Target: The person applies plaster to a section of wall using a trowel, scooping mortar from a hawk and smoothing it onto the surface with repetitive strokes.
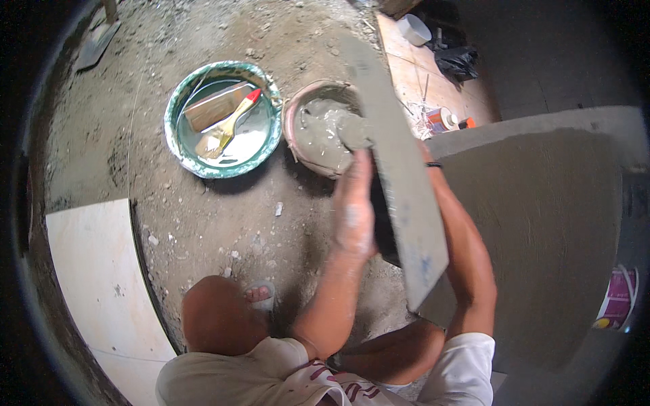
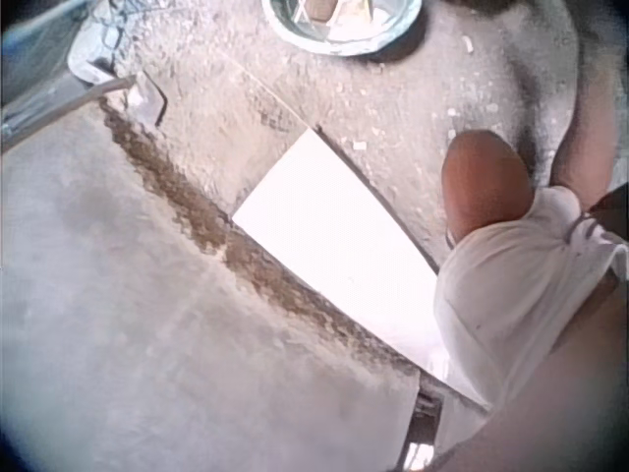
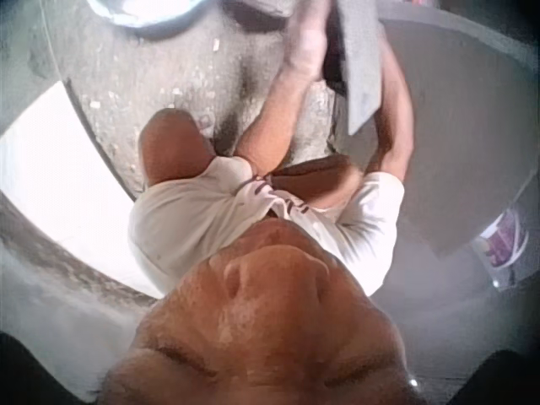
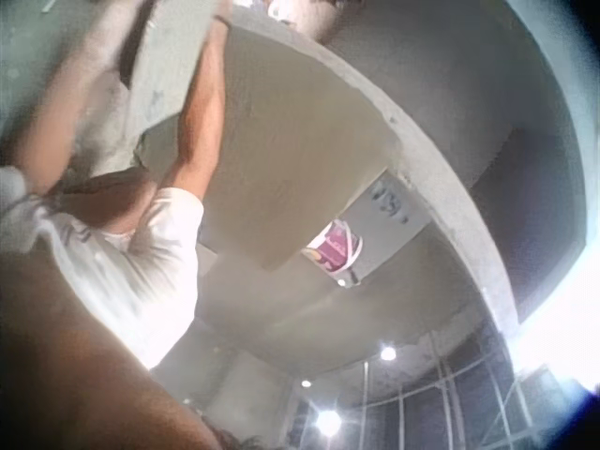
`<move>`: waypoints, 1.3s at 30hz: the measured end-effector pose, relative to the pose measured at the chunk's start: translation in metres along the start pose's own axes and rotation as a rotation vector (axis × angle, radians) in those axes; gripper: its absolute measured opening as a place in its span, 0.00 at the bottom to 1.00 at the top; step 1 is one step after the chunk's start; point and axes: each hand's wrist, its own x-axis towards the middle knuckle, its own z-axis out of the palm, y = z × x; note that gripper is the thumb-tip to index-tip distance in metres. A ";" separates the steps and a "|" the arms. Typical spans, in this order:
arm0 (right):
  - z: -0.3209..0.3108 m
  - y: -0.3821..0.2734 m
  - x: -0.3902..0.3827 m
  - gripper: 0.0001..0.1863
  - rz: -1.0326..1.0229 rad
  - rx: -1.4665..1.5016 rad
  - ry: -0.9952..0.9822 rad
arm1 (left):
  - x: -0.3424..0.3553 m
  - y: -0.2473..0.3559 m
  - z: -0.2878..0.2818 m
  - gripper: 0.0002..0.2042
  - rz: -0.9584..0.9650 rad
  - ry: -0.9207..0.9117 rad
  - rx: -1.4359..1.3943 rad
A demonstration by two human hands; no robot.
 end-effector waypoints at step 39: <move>-0.033 -0.053 -0.008 0.17 -0.221 0.199 -0.140 | 0.032 0.007 -0.077 0.21 0.247 -0.030 0.310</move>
